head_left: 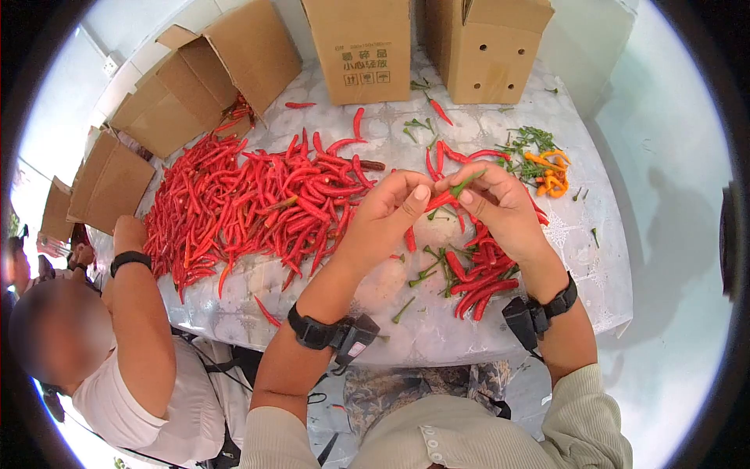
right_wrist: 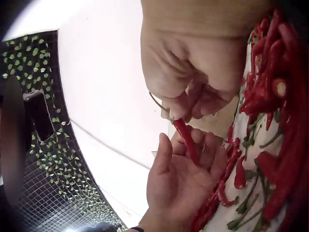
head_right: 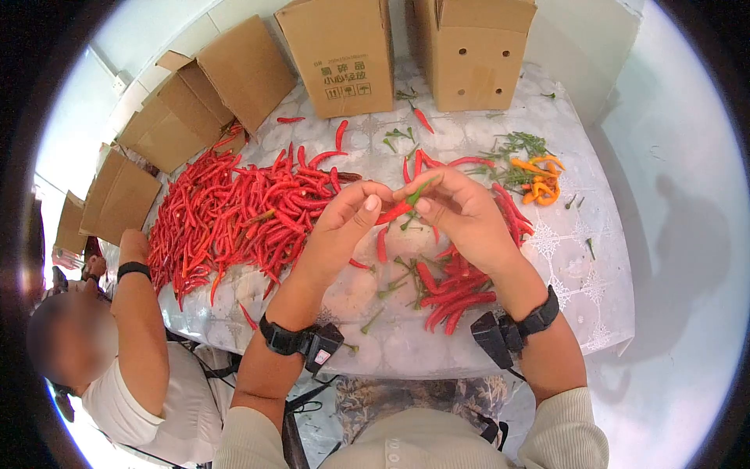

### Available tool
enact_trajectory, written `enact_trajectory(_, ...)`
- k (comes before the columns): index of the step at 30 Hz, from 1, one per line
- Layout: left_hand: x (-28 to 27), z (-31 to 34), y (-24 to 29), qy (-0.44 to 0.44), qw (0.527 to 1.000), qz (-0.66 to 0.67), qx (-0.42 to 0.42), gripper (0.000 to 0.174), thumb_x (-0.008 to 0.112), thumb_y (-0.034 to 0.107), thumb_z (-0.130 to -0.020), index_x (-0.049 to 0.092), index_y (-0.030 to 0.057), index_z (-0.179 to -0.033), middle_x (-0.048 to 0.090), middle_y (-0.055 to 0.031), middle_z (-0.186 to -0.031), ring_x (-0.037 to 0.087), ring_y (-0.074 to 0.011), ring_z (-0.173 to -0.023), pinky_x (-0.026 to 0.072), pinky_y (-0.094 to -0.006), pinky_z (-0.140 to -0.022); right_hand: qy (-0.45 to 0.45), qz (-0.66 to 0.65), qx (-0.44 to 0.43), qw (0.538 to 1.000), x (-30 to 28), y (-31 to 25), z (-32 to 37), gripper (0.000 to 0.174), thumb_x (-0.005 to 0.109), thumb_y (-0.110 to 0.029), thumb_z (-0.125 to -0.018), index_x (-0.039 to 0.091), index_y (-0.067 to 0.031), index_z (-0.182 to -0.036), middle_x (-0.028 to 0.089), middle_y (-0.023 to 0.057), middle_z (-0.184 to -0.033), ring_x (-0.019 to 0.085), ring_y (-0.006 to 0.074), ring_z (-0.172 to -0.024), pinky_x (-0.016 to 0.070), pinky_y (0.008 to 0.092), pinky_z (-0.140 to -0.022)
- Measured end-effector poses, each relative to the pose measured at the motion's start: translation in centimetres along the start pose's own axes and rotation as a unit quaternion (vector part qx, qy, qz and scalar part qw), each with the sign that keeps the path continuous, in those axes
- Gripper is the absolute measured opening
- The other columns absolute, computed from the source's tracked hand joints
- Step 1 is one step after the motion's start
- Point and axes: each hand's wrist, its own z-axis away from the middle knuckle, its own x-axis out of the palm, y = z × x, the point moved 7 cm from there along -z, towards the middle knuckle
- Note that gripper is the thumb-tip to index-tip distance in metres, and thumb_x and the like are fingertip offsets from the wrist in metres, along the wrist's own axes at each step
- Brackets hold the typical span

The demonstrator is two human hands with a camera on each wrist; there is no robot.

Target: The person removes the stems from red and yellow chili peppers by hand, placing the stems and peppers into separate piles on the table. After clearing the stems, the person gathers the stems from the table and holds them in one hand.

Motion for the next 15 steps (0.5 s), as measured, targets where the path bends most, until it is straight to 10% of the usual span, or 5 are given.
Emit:
enact_trajectory(7,0.6,0.7,-0.9,-0.042,0.993,0.025,-0.108,0.025,0.064,0.019,-0.094,0.063,0.0002,-0.111,0.066,-0.0019,-0.096,0.06,-0.0086,-0.088,0.0492,-0.025,-0.08,-0.016,0.052,-0.006,0.998,0.0,-0.2,0.2,0.012,0.064,-0.005,-0.089,0.063,-0.0017,-0.101,0.061,0.0006,-0.097,0.055,0.0082,-0.09,0.0452,0.0247,-0.081)
enact_trajectory(15,-0.1,0.5,0.8,0.05,0.987,-0.148,0.037,0.02,0.07,0.013,-0.088,0.067,0.0,-0.104,0.068,-0.0038,-0.096,0.06,-0.0091,-0.09,0.0489,-0.0265,-0.081,0.061,0.199,-0.036,0.977,-0.4,-0.2,0.6,0.013,0.071,-0.01,-0.086,0.066,-0.0028,-0.095,0.062,-0.0014,-0.088,0.056,0.0059,-0.078,0.0459,0.0239,-0.067)
